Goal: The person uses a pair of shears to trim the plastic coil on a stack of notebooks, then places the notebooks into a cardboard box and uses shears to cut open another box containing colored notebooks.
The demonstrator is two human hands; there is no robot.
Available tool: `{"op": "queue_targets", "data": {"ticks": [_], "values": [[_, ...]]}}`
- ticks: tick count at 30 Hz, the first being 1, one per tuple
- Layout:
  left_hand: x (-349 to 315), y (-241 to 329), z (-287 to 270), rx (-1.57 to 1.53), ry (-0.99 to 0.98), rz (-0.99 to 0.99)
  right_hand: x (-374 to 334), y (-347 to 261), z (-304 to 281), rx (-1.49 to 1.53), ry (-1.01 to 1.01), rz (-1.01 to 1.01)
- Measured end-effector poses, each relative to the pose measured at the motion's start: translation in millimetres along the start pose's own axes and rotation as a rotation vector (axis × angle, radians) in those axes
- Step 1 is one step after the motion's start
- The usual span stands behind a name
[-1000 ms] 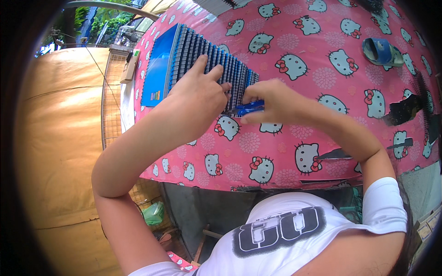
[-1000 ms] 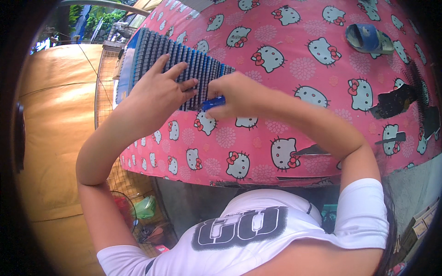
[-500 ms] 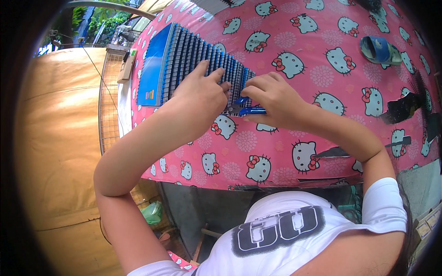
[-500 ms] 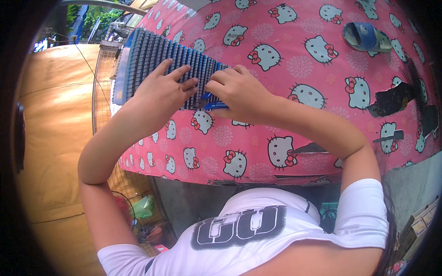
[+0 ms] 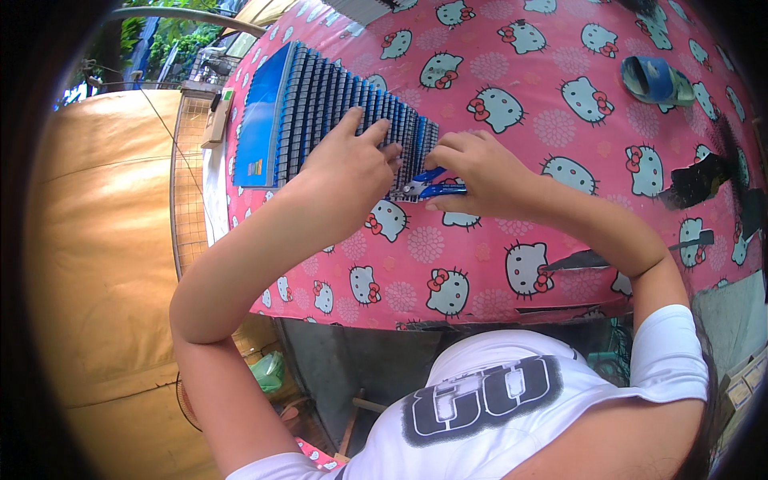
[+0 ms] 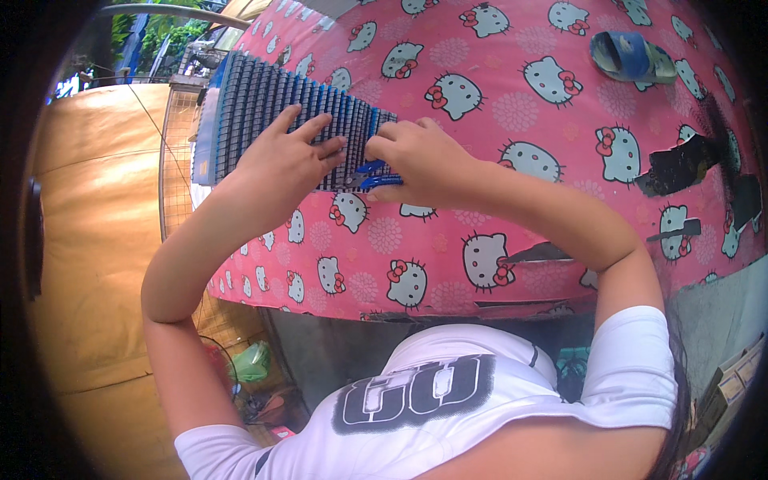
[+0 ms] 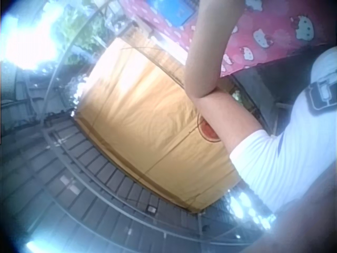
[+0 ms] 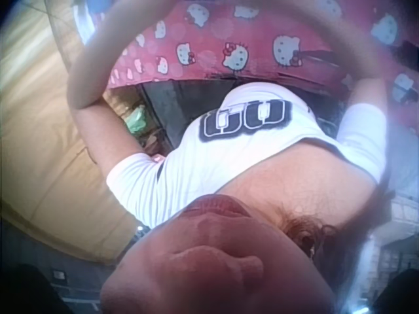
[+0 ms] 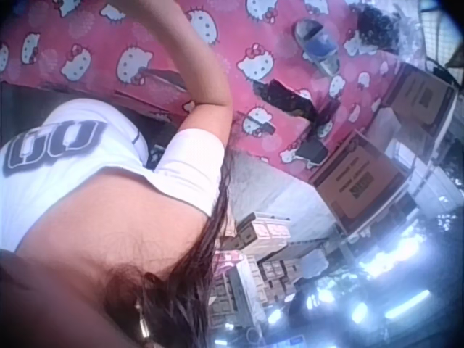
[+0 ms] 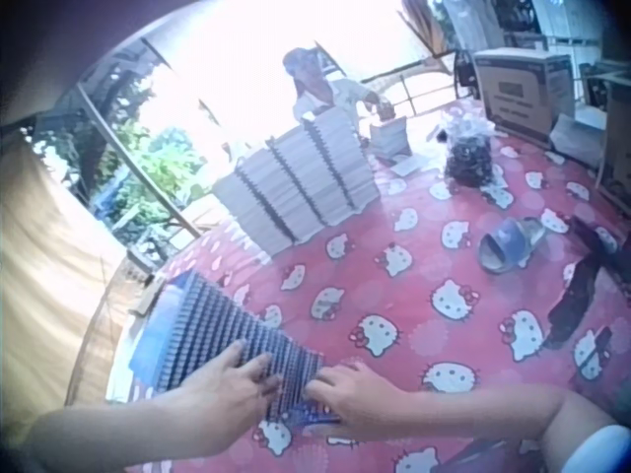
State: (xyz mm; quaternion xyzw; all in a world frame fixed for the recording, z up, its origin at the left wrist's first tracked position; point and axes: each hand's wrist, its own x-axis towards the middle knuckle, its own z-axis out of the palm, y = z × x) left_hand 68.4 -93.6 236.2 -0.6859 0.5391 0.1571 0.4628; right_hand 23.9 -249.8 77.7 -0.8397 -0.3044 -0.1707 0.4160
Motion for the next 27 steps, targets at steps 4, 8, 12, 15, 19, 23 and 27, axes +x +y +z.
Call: {"op": "queue_targets", "data": {"ticks": [4, 8, 12, 15, 19, 23, 27], "values": [[0, 0, -7, -0.022, -0.057, -0.01, 1, 1, 8, -0.012, 0.023, -0.05], [1, 0, -9, 0.018, -0.058, 0.002, 22, 15, -6, 0.553, -0.501, 0.486], [5, 4, 5, -0.016, 0.12, -0.011, 24, 7, -13, 0.967, -0.609, 0.838], [11, 6, 0, 0.018, 0.021, -0.029, 6, 14, 5, 0.422, -0.202, 0.249], [11, 5, -4, 0.013, -0.104, -0.04, -8, 18, 3, 0.098, -0.019, 0.006], [11, 4, -1, -0.003, -0.087, -0.037, -4, 19, 10, -0.019, 0.056, -0.121], [10, 2, -8, -0.027, -0.12, -0.028, 4, 19, 9, 0.259, -0.102, 0.068]]}}
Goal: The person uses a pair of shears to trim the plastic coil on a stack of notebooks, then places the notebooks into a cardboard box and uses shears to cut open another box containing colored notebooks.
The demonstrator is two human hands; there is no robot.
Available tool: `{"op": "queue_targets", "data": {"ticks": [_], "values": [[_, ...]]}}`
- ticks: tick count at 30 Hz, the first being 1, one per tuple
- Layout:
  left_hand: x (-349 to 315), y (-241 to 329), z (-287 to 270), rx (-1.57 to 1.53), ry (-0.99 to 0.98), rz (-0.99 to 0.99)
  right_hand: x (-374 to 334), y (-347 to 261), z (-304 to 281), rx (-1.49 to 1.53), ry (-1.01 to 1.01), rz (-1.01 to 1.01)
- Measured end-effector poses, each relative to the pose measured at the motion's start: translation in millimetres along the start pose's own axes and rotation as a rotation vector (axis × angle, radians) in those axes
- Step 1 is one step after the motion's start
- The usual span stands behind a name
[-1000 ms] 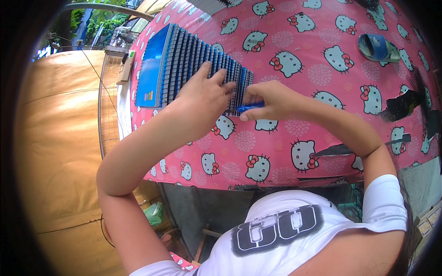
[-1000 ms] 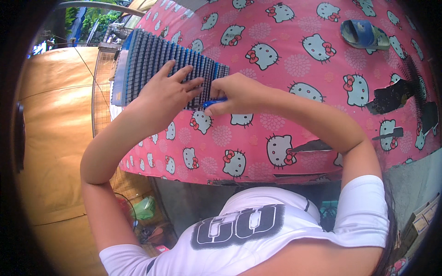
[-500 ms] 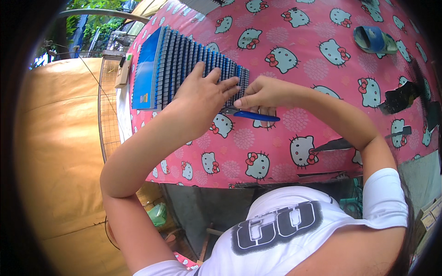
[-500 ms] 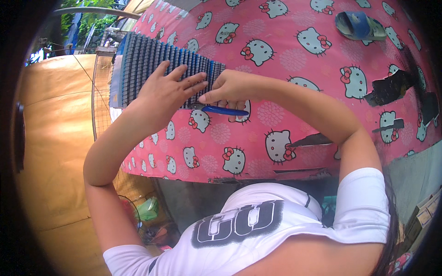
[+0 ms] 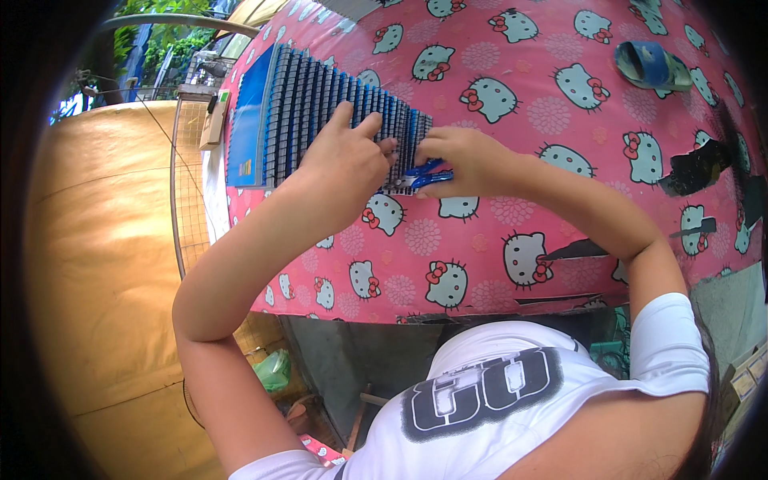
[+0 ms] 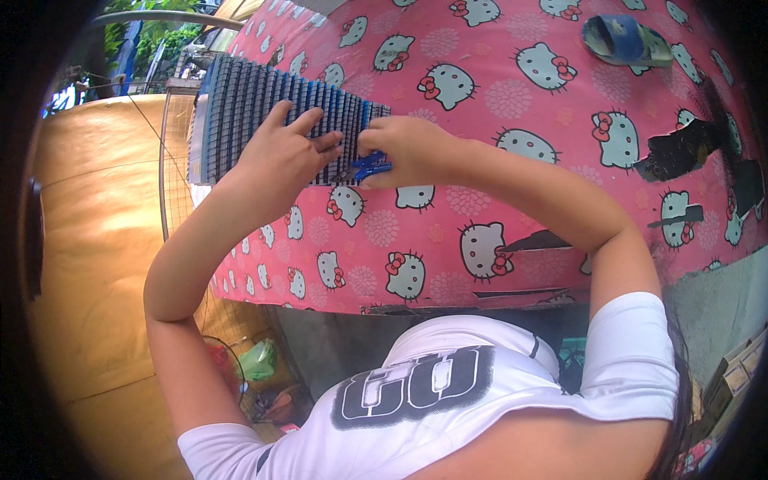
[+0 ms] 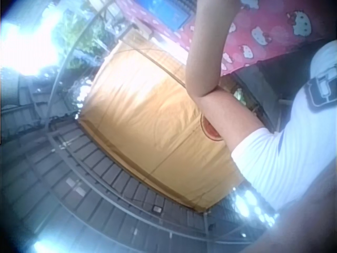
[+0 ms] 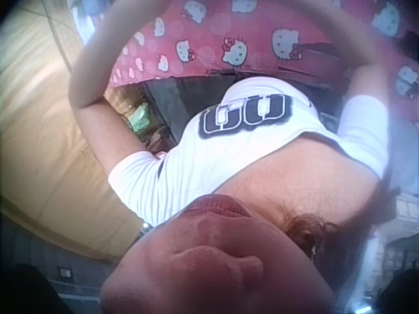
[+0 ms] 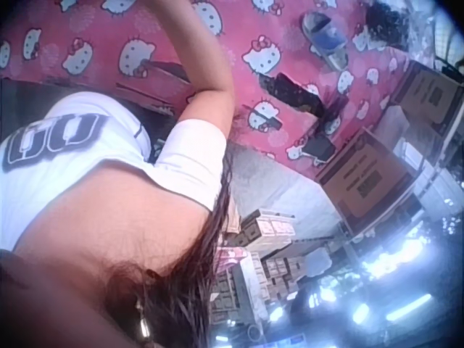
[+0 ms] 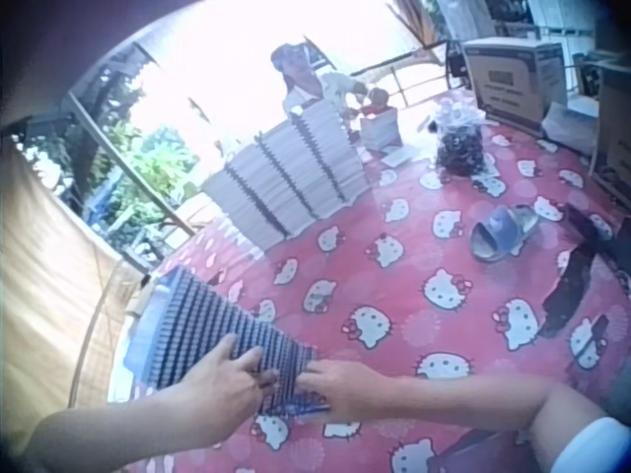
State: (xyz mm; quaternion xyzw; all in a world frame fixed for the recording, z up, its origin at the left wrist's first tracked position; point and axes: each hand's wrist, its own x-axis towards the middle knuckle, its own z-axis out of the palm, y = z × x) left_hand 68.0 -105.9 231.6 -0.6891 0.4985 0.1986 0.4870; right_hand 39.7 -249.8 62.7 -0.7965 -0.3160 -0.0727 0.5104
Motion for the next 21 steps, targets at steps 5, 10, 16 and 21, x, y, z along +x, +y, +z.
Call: {"op": "queue_targets", "data": {"ticks": [5, 10, 16, 21], "values": [[4, 3, 4, -0.004, 0.063, -0.009, 15, -6, -17, 0.684, -0.409, 0.75], [11, 5, 19, -0.025, 0.112, 0.001, -6, -6, 0, 0.082, -0.043, 0.107], [11, 6, 10, -0.034, 0.028, -0.001, -11, -2, 13, -0.346, 0.198, -0.218], [13, 4, 12, -0.028, 0.029, 0.006, 1, 2, -1, 0.384, -0.242, 0.385]]}}
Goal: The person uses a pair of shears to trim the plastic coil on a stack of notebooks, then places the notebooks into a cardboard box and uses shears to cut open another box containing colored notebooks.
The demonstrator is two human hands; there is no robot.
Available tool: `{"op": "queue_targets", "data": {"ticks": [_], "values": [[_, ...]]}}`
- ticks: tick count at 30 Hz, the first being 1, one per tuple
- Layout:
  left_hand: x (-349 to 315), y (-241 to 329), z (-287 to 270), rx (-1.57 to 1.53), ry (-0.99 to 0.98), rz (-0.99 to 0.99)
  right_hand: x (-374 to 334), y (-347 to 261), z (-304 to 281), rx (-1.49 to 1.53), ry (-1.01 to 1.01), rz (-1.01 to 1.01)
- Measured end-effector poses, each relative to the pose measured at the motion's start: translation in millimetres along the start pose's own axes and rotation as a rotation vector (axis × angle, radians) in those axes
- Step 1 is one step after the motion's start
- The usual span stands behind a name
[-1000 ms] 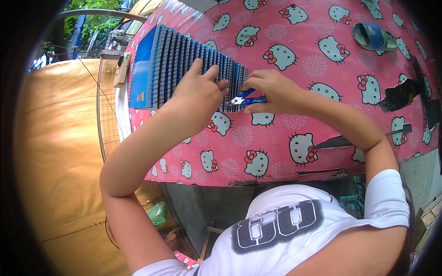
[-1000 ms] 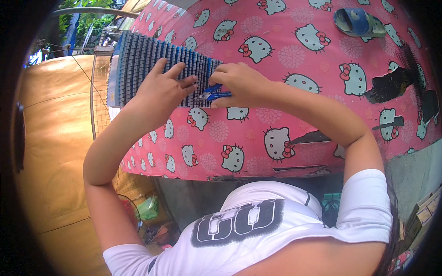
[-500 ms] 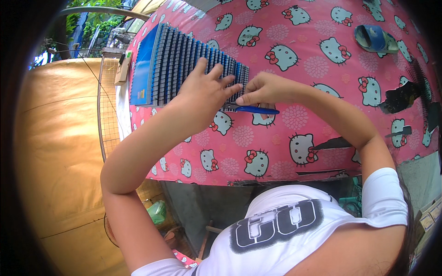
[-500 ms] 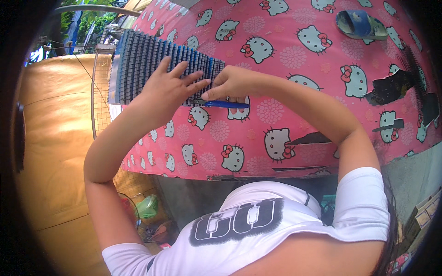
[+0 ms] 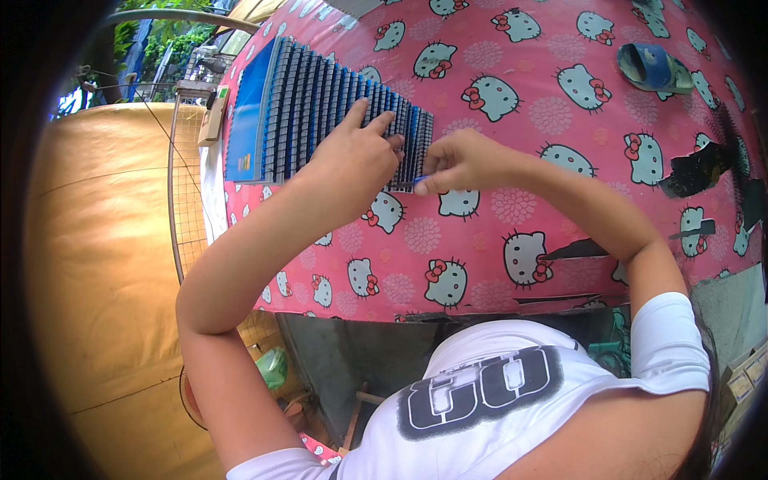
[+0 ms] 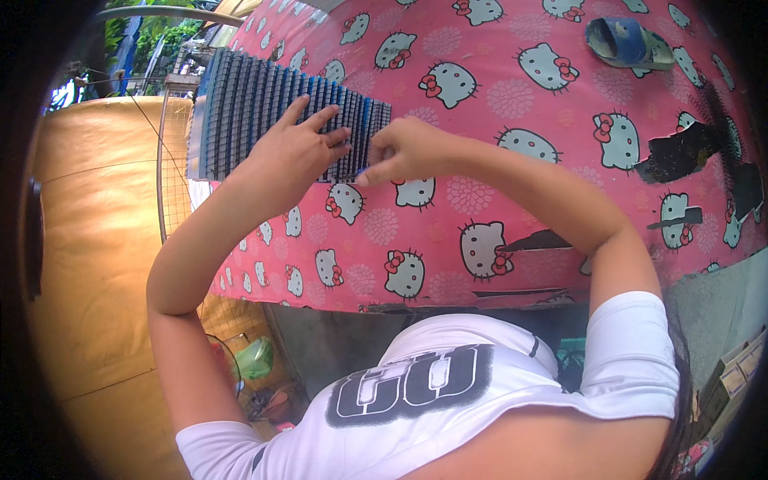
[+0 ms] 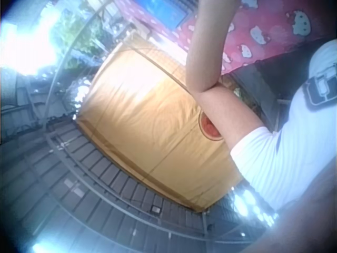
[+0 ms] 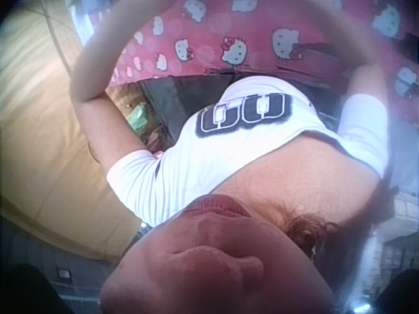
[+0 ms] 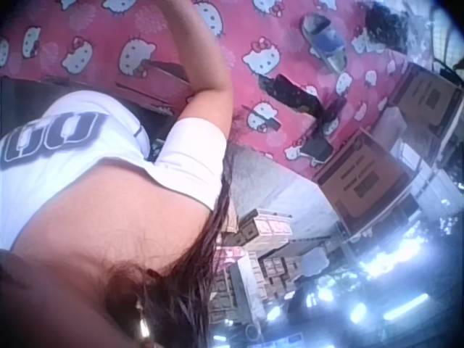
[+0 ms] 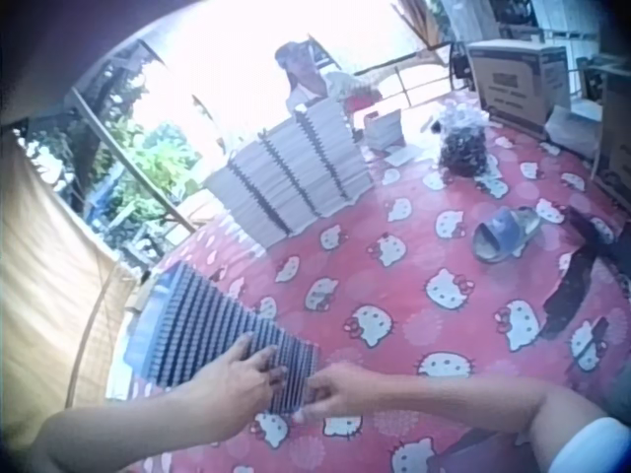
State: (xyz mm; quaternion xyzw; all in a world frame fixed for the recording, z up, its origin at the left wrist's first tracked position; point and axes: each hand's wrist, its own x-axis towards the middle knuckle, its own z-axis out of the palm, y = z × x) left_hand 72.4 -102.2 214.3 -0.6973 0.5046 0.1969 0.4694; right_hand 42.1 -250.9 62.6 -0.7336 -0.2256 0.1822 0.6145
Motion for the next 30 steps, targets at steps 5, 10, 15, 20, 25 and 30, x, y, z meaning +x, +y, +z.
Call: {"op": "queue_targets", "data": {"ticks": [5, 10, 15, 20, 25, 30], "values": [[3, 2, 17, 0.01, 0.175, 0.025, 1, -6, -5, 0.172, -0.08, 0.213], [5, 3, 7, 0.036, 0.027, 0.039, -13, 18, 9, -0.532, 0.24, -0.33], [3, 5, 5, 0.013, 0.059, 0.025, -10, 20, 14, -0.726, 0.432, -0.587], [2, 4, 6, 0.03, 0.079, 0.037, -5, 9, 8, -0.287, 0.141, -0.211], [7, 8, 7, 0.019, 0.066, 0.031, -1, -5, -5, 0.208, -0.136, 0.335], [15, 8, -2, 0.02, -0.087, 0.065, -12, 13, 13, -0.323, 0.162, -0.182]]}}
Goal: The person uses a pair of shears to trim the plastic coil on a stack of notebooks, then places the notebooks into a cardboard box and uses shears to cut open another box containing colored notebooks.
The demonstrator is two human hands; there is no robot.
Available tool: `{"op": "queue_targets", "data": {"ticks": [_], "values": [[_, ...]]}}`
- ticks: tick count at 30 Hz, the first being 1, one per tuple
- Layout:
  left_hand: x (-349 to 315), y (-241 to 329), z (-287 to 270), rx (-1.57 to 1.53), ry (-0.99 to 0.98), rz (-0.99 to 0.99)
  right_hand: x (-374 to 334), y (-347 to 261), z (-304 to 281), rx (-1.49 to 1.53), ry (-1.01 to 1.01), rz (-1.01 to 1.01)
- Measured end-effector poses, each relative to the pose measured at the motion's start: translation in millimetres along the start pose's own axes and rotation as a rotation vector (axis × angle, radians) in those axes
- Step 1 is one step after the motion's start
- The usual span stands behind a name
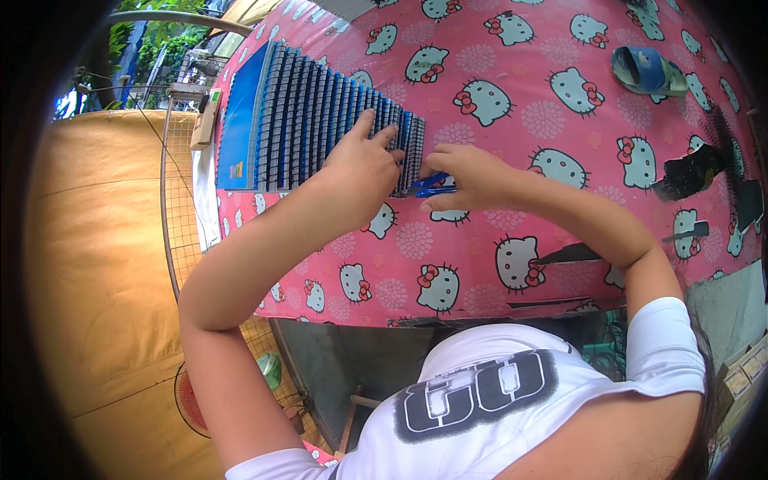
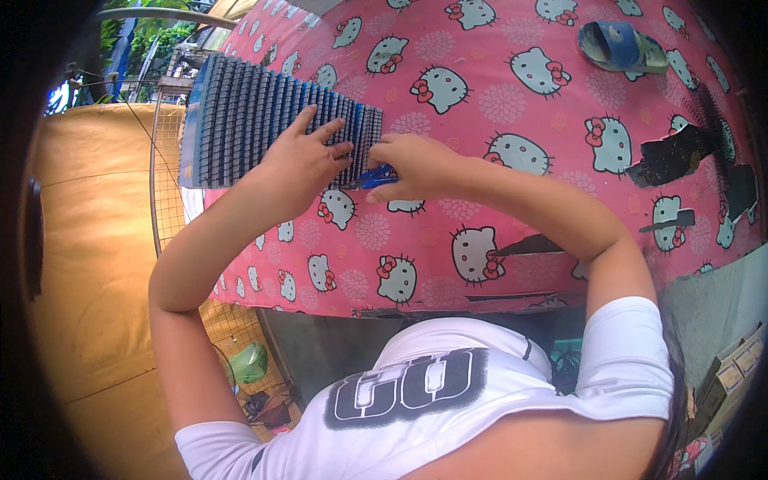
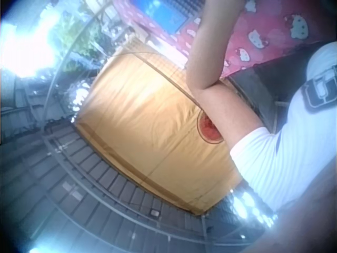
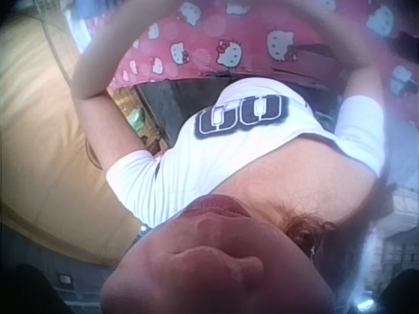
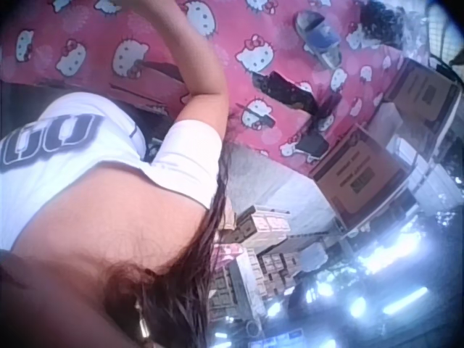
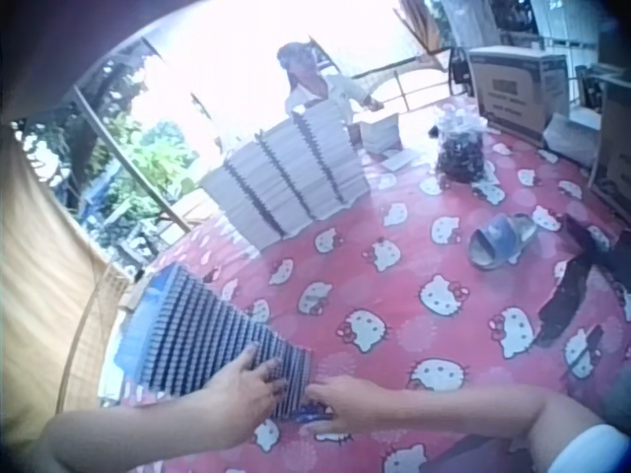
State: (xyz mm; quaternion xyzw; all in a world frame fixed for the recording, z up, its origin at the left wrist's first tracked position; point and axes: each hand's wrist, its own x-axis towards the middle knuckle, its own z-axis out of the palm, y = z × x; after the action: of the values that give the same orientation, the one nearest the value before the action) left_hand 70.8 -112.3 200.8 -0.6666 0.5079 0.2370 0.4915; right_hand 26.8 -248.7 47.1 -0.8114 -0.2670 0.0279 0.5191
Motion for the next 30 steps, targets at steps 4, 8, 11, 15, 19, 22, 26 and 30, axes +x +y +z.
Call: {"op": "queue_targets", "data": {"ticks": [4, 8, 11, 15, 19, 22, 26, 30], "values": [[-1, 0, 5, -0.033, 0.047, -0.012, -7, 7, 7, -0.339, 0.155, -0.201], [-3, 0, -4, -0.01, 0.009, -0.01, -1, 8, 12, -0.376, 0.215, -0.271], [-4, 1, -2, -0.02, 0.02, -0.01, 1, 5, 7, -0.138, 0.08, -0.12], [-2, 1, -3, -0.015, 0.007, -0.001, 16, -1, -14, 0.334, -0.354, 0.414], [10, 2, 2, -0.052, 0.006, 0.031, 14, 1, -14, 0.439, -0.295, 0.446], [16, 2, 8, -0.055, 0.017, 0.039, 0, 9, 1, 0.018, -0.027, 0.04], [14, 4, 5, -0.039, 0.018, 0.012, -5, 17, 9, -0.379, 0.191, -0.258], [13, 5, 6, -0.043, 0.016, 0.002, 2, 13, 10, -0.358, 0.152, -0.271]]}}
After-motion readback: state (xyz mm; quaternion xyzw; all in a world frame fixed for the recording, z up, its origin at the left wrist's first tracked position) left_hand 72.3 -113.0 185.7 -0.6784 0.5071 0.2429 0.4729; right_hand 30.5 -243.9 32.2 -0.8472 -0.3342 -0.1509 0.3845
